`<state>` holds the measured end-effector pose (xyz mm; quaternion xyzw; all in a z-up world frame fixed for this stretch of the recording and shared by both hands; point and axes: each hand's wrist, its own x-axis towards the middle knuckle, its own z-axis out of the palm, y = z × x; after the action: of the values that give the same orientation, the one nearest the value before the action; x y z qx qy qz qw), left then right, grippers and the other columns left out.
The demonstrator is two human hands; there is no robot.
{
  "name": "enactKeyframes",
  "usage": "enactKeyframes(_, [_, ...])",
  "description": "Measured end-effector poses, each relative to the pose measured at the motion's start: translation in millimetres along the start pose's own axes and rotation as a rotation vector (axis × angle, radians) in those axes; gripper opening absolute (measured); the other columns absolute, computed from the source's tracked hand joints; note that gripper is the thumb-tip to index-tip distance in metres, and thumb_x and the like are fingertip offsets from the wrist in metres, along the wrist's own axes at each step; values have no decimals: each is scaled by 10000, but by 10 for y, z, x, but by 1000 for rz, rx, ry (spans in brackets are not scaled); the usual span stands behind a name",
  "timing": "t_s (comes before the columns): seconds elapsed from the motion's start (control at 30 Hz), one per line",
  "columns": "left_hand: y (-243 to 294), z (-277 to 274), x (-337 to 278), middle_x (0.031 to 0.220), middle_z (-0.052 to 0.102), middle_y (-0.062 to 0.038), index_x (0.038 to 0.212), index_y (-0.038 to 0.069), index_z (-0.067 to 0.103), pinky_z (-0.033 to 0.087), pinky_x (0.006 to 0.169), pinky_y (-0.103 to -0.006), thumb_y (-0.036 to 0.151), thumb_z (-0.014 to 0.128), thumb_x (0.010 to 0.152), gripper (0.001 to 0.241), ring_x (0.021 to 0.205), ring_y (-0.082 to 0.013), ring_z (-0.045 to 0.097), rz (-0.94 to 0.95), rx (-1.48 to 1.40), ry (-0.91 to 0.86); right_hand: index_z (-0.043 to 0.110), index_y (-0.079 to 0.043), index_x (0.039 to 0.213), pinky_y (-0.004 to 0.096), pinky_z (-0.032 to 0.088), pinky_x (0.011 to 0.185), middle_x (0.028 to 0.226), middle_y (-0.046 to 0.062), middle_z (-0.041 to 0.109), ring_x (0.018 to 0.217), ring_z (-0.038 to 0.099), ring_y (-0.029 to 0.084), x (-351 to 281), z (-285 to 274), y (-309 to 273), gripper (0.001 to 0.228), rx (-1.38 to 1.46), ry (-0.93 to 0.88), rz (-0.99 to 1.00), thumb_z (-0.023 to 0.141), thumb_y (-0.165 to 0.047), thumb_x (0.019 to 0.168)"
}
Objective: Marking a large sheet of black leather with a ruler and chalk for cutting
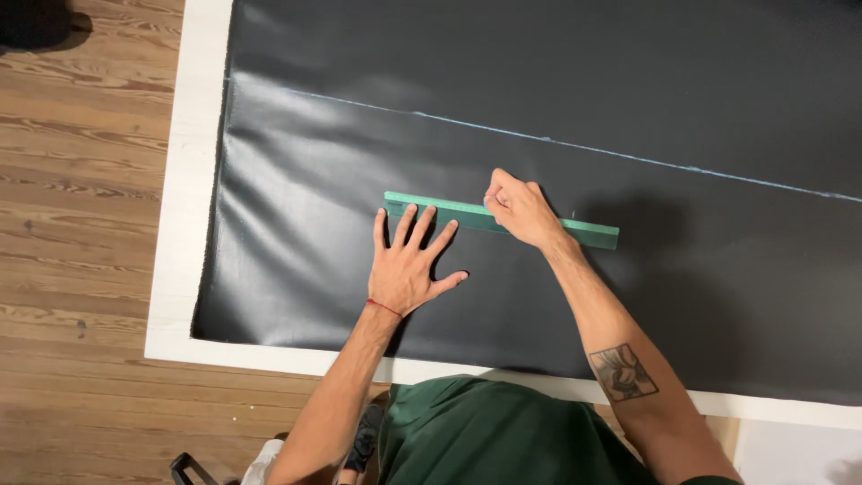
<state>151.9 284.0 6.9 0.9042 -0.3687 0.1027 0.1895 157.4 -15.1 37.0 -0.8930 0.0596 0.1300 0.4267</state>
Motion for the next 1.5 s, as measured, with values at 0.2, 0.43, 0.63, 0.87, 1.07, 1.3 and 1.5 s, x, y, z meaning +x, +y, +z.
enactKeyframes(0.2, [8, -32, 17, 1690, 621, -73, 1657, 398, 652, 225, 1368, -829, 903, 551, 1016, 822, 1611, -352, 550, -3, 4, -9, 702, -141, 1082, 406, 585, 746, 608, 55, 705, 692, 772, 250, 59, -1, 41, 114, 15, 14, 10, 774, -229, 1093])
enactKeyframes(0.43, [19, -24, 21, 1699, 616, -78, 1669, 394, 648, 224, 1365, -834, 901, 557, 1016, 832, 1619, -356, 540, -1, -9, -7, 701, -146, 1078, 460, 566, 771, 626, 60, 710, 745, 760, 305, 143, -71, 82, 180, -40, -12, -9, 811, -289, 1089])
enactKeyframes(0.63, [27, -29, 29, 1723, 593, -74, 1684, 396, 634, 212, 1371, -825, 894, 552, 1023, 831, 1634, -349, 523, -3, -7, -24, 715, -159, 1066, 463, 587, 766, 634, 68, 724, 728, 765, 301, 248, -80, 152, 172, -45, -29, -43, 836, -281, 1067])
enactKeyframes(0.87, [14, -10, 22, 1715, 595, -75, 1688, 404, 626, 212, 1370, -825, 913, 555, 1009, 851, 1629, -350, 526, -10, -9, -28, 726, -160, 1067, 466, 596, 768, 637, 75, 720, 733, 786, 315, 307, -45, 258, 198, -42, -63, -60, 854, -308, 1042])
enactKeyframes(1.07, [11, -23, 45, 1700, 605, -91, 1673, 392, 636, 218, 1372, -820, 919, 542, 1013, 849, 1622, -363, 537, -8, -12, -23, 728, -153, 1070, 486, 600, 783, 622, 85, 734, 729, 788, 344, 348, -20, 266, 205, -53, -45, -37, 854, -311, 1038])
enactKeyframes(1.3, [5, -15, 16, 1684, 620, -87, 1668, 399, 637, 223, 1373, -825, 927, 535, 1002, 856, 1606, -366, 555, -6, -15, -8, 690, -42, 1263, 300, 411, 276, 702, 149, 738, 342, 535, 192, 421, -171, -18, 149, 479, 153, 76, 666, -58, 1118])
enactKeyframes(1.5, [0, 29, 1, 1676, 616, -88, 1642, 389, 651, 223, 1368, -834, 914, 544, 1000, 836, 1612, -365, 543, -3, -15, 8, 549, 50, 1412, 289, 536, 296, 935, 261, 785, 574, 693, 213, 510, 139, -770, 354, 622, -103, 68, 648, 67, 1072])
